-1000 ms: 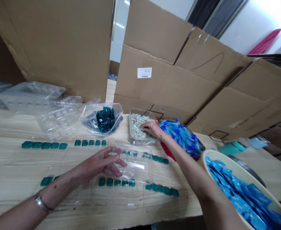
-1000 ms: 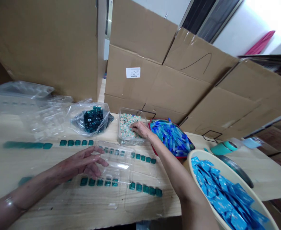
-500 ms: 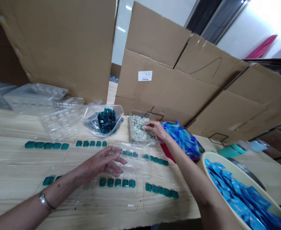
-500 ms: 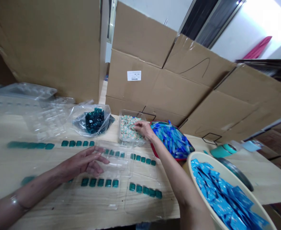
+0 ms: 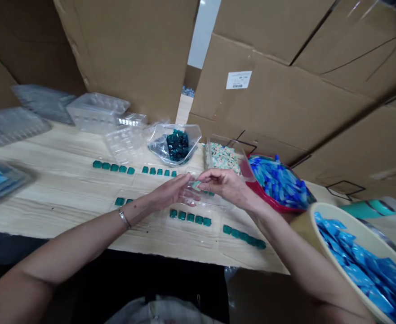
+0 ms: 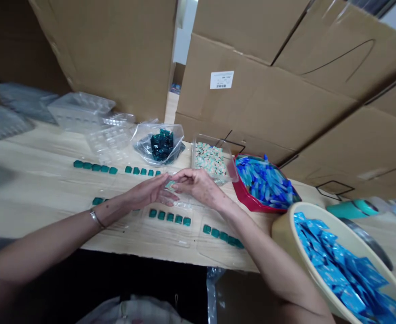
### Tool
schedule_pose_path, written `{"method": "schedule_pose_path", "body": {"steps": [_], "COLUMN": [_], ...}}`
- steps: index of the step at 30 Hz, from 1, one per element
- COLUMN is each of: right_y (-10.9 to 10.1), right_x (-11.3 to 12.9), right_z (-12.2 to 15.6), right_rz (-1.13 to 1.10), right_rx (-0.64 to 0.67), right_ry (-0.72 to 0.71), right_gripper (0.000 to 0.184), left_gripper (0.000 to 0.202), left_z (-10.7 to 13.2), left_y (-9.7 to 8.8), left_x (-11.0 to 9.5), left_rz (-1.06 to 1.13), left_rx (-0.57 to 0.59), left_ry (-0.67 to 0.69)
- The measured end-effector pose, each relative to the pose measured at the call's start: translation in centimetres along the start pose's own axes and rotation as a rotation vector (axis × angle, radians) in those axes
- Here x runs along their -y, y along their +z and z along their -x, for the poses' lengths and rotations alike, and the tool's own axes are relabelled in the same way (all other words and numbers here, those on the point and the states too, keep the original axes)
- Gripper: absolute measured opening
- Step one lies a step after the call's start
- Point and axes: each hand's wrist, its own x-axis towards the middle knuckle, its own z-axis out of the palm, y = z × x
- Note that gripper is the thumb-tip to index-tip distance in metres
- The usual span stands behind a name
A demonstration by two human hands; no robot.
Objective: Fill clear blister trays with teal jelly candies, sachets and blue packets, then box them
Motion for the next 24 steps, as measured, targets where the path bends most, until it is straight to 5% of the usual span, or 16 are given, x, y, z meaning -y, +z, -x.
{"method": "schedule_pose_path", "body": {"steps": [10, 18, 24], "right_y": [2.6, 3.6, 3.8], "right_x": [-0.4, -0.7, -0.8], "right_z": [0.0, 0.4, 0.7], "right_rz": [0.529, 0.682, 0.640], "right_rx": [-0.026, -0.114, -0.145], "right_ry": [-0.188, -0.320, -0.248], "right_gripper": [0.012, 0.015, 0.010], "left_gripper": [0.026, 0.026, 0.027], "left_z": [0.5, 0.3, 0.3], "left_y": [0.7, 0.4, 0.3], "left_x": [-0.3, 0.2, 0.4], "left_rz": [-0.021, 0.028, 0.033], "left_rx": [0.040, 0.083, 0.065], "left_ry": [0.049, 0.070, 0.073]}}
